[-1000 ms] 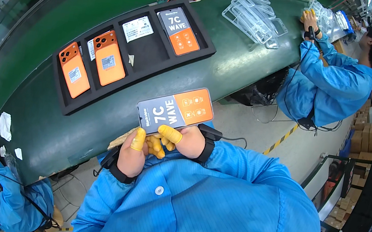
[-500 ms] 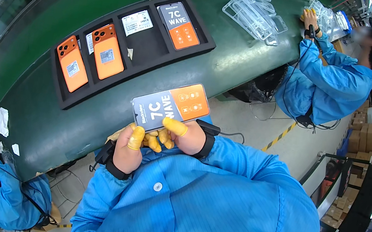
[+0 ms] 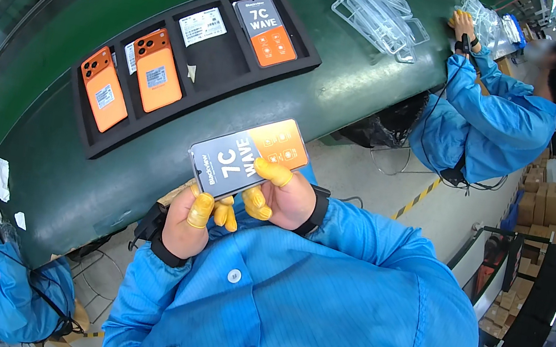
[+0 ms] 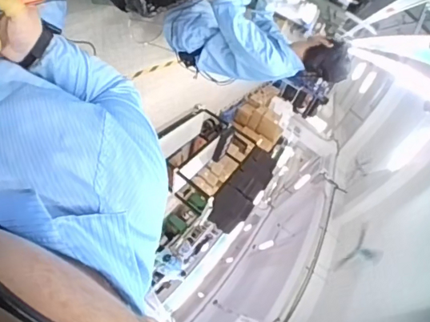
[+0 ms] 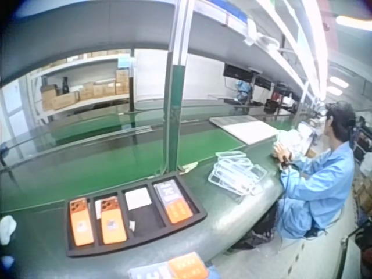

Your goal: Assembling and inspecting handheld electronic devices and plastic covers on a production line.

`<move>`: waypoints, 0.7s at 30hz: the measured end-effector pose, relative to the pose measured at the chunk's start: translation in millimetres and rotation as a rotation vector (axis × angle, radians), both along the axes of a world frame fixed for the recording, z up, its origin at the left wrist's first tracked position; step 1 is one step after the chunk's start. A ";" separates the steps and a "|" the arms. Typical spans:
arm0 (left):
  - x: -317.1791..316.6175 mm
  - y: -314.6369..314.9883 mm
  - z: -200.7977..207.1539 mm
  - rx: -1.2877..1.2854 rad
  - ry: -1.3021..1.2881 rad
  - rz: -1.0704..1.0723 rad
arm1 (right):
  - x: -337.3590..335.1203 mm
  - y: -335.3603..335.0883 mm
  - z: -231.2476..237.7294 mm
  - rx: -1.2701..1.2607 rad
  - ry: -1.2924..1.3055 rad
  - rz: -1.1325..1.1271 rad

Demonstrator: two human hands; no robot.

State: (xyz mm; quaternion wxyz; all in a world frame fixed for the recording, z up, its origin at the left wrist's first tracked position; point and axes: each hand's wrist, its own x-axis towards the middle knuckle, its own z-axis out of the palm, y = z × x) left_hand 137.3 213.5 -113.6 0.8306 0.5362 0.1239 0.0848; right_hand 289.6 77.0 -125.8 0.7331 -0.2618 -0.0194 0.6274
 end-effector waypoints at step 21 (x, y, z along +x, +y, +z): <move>7.1 -0.5 -3.8 -0.093 0.248 0.114 | 4.0 -5.7 1.4 -0.239 -0.716 -0.043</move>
